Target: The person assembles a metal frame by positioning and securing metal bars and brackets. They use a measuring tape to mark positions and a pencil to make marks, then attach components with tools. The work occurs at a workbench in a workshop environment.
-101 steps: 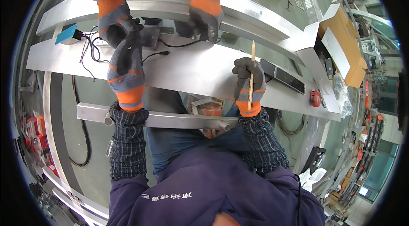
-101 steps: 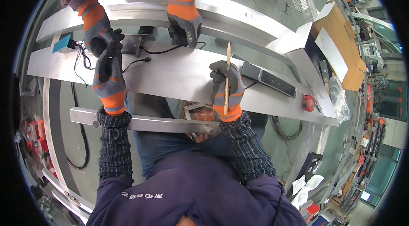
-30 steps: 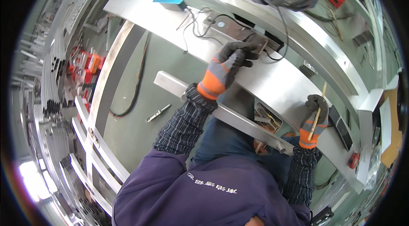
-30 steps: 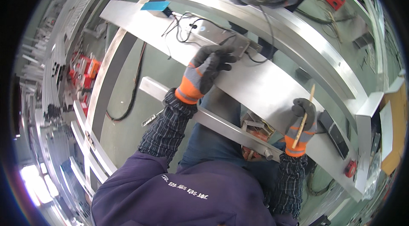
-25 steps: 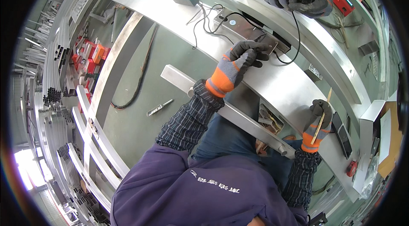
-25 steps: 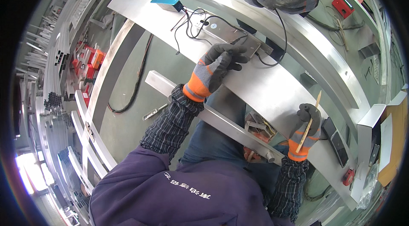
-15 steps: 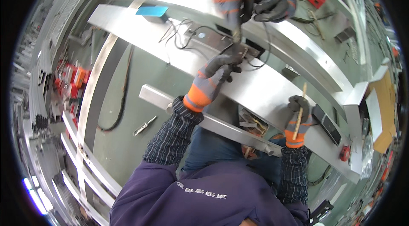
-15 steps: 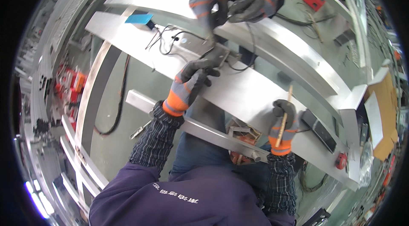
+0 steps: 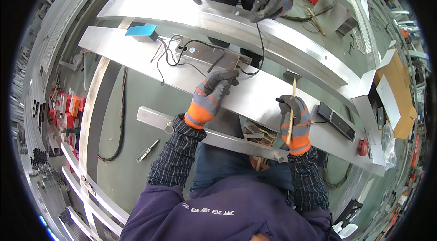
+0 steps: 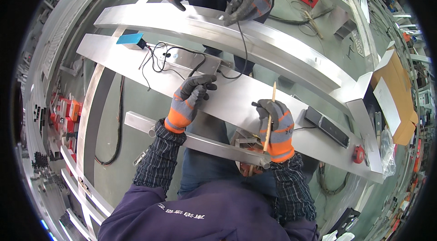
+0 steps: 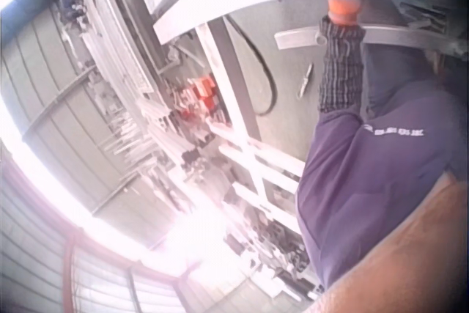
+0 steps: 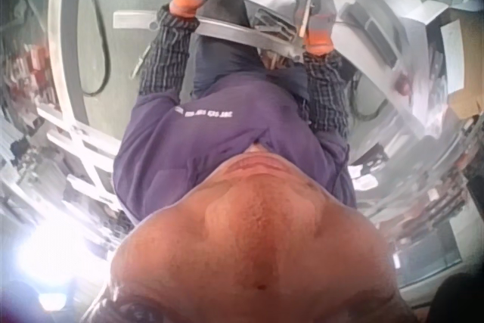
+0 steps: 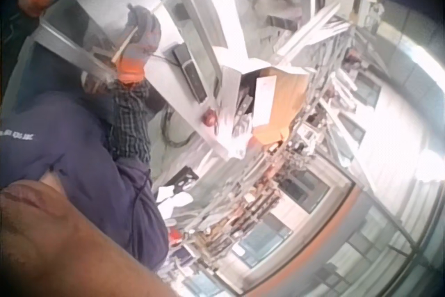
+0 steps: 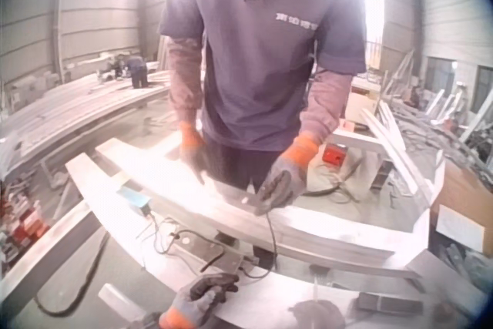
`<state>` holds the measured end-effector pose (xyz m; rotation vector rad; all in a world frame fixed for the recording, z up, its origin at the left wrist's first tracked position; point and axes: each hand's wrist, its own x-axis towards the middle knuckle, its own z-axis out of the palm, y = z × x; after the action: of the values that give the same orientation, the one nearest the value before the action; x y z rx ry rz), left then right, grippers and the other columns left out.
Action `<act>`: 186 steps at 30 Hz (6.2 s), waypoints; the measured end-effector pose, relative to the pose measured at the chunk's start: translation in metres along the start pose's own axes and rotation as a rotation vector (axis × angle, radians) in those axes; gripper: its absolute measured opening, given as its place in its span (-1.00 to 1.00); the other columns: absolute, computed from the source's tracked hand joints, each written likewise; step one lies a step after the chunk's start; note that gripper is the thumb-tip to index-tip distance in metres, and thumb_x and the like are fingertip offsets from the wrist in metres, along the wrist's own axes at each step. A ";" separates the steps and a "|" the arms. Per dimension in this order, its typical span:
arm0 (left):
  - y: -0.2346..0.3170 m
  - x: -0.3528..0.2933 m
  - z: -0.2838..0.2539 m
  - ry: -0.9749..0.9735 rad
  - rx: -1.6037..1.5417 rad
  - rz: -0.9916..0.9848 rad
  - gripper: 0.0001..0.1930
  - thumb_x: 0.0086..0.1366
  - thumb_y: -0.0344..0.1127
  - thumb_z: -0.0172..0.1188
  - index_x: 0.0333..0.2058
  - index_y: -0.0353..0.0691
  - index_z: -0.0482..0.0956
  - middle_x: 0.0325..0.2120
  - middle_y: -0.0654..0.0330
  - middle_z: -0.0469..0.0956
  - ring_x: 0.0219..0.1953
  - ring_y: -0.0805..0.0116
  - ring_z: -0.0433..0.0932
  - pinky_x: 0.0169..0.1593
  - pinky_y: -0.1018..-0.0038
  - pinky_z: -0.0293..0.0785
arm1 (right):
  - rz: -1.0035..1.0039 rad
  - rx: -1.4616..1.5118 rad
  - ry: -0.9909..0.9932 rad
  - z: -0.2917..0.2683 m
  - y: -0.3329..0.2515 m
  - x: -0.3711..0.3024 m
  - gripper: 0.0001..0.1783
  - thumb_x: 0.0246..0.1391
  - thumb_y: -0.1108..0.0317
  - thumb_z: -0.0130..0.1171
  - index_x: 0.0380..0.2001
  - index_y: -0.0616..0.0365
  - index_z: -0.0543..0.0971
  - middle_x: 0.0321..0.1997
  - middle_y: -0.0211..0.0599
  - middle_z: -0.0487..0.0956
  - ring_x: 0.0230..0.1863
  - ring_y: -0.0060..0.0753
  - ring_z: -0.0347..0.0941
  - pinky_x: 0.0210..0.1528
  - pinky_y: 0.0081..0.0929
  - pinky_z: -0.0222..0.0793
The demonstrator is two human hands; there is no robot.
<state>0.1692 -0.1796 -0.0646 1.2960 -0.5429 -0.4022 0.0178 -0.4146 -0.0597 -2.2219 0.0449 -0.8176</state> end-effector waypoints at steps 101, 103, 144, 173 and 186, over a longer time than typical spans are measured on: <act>-0.019 0.004 0.044 -0.140 0.993 0.463 -0.70 0.17 -0.29 0.43 -0.09 -0.13 0.72 -0.27 0.14 0.70 -0.21 0.04 0.60 -0.14 0.20 0.56 | -0.072 -0.381 -0.209 0.018 0.002 -0.006 -0.55 -0.07 0.26 0.32 -0.02 -0.08 0.66 -0.07 -0.16 0.61 0.04 0.07 0.45 0.16 -0.01 0.28; -0.014 0.004 0.045 -0.132 0.956 0.434 -0.68 0.17 -0.32 0.45 -0.08 -0.16 0.71 -0.26 0.13 0.72 -0.21 0.06 0.62 -0.14 0.22 0.56 | -0.067 -0.396 -0.242 0.019 0.004 -0.003 -0.52 -0.12 0.25 0.35 -0.02 -0.10 0.66 -0.11 -0.19 0.60 0.00 0.03 0.46 0.11 -0.05 0.31; -0.018 -0.001 0.043 -0.188 1.007 0.421 -0.77 0.11 -0.31 0.49 -0.23 -0.17 0.76 -0.32 0.14 0.74 -0.28 0.08 0.64 -0.17 0.26 0.57 | -0.052 -0.563 -0.471 0.022 0.002 0.007 -0.38 -0.26 0.17 0.51 0.00 -0.12 0.63 -0.03 -0.29 0.61 0.08 -0.05 0.49 0.14 -0.06 0.37; -0.032 -0.001 0.039 -0.127 0.988 0.452 -0.74 0.20 -0.40 0.38 -0.11 -0.20 0.68 -0.21 0.07 0.65 -0.11 -0.03 0.59 -0.05 0.16 0.55 | -0.005 -0.567 -0.296 0.022 0.003 -0.004 -0.50 -0.16 0.18 0.41 -0.05 -0.09 0.63 -0.08 -0.28 0.61 0.01 -0.05 0.51 0.09 -0.11 0.37; -0.023 0.002 0.039 -0.081 0.958 0.443 -0.77 0.19 -0.38 0.41 -0.15 -0.18 0.70 -0.22 0.07 0.65 -0.13 -0.02 0.59 -0.06 0.16 0.54 | 0.013 -0.515 -0.228 0.020 0.028 -0.015 -0.24 -0.33 0.21 0.49 0.09 0.03 0.56 0.06 -0.11 0.55 0.12 0.07 0.42 0.22 0.00 0.24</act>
<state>0.1485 -0.2171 -0.0794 2.0014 -1.1423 0.2259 0.0229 -0.4178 -0.0962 -2.7833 0.1760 -0.5828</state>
